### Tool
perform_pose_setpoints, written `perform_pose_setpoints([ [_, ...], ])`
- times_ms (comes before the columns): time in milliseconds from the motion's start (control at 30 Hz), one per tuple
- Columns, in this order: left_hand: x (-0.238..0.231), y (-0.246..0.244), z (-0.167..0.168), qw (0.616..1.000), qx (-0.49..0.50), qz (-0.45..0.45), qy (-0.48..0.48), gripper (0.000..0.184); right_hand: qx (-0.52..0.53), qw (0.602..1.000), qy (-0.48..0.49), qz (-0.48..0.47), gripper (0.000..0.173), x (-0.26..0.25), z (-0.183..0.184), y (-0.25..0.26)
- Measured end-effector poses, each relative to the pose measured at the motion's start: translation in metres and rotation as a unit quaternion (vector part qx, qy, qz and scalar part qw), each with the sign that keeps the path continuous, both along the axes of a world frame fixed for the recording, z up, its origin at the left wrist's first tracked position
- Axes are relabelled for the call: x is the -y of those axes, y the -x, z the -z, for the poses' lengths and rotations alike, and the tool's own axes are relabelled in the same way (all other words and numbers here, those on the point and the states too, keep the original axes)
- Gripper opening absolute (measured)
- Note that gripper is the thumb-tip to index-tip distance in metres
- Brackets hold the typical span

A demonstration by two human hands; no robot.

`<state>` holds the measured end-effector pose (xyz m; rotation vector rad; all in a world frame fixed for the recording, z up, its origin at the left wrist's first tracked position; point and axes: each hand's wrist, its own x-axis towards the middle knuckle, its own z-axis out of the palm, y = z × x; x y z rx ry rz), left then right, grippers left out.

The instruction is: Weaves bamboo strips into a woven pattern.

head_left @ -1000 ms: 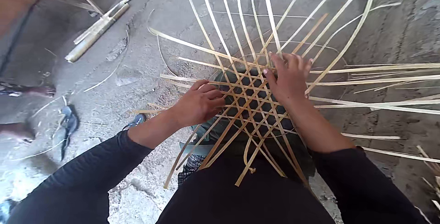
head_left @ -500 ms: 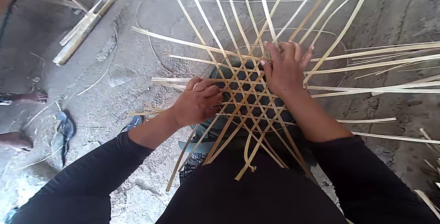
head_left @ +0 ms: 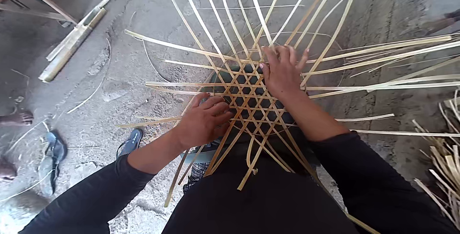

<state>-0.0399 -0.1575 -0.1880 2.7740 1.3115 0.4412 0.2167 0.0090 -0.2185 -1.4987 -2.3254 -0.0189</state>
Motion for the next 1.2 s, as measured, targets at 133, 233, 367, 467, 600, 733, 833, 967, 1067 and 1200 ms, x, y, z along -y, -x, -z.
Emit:
perform_pose_setpoints([
  [133,0.002,-0.003,0.009,1.0,-0.001,-0.019,0.01,0.023,-0.002,1.0,-0.001,0.0,0.047,0.001,0.0,0.0],
  [233,0.004,-0.002,0.011,1.0,-0.002,-0.031,0.002,0.023,-0.007,1.0,-0.003,-0.001,0.046,0.0,0.0,-0.002],
  [367,0.009,0.002,0.017,0.999,0.012,-0.035,0.006,0.024,-0.015,1.0,-0.006,-0.001,0.045,-0.001,0.001,-0.001],
  [467,0.012,0.005,0.014,0.999,0.027,-0.033,0.02,0.025,-0.022,1.0,-0.002,0.0,0.045,-0.001,-0.001,-0.003],
  [600,0.008,-0.001,0.0,0.999,0.019,-0.031,0.024,0.027,-0.074,0.996,-0.03,-0.04,0.045,0.011,-0.017,-0.011],
  [733,-0.013,-0.028,-0.007,0.997,0.062,-0.015,0.032,0.03,-0.107,0.983,0.073,-0.132,0.034,0.057,-0.047,-0.02],
  [833,-0.039,-0.054,-0.002,0.997,0.072,0.02,0.021,0.031,-0.052,0.958,0.213,-0.184,0.029,0.103,-0.051,-0.025],
  [967,-0.068,-0.076,0.019,0.998,0.012,0.002,0.066,0.044,-0.021,0.941,0.281,-0.185,0.028,0.134,-0.045,-0.031],
  [1067,-0.073,-0.079,0.032,0.996,-0.035,-0.013,0.075,0.053,-0.005,0.935,0.287,-0.206,0.033,0.144,-0.035,-0.026],
  [1200,-0.074,-0.08,0.035,0.996,-0.049,-0.026,0.072,0.053,-0.017,0.942,0.234,-0.241,0.034,0.148,-0.016,-0.018],
])
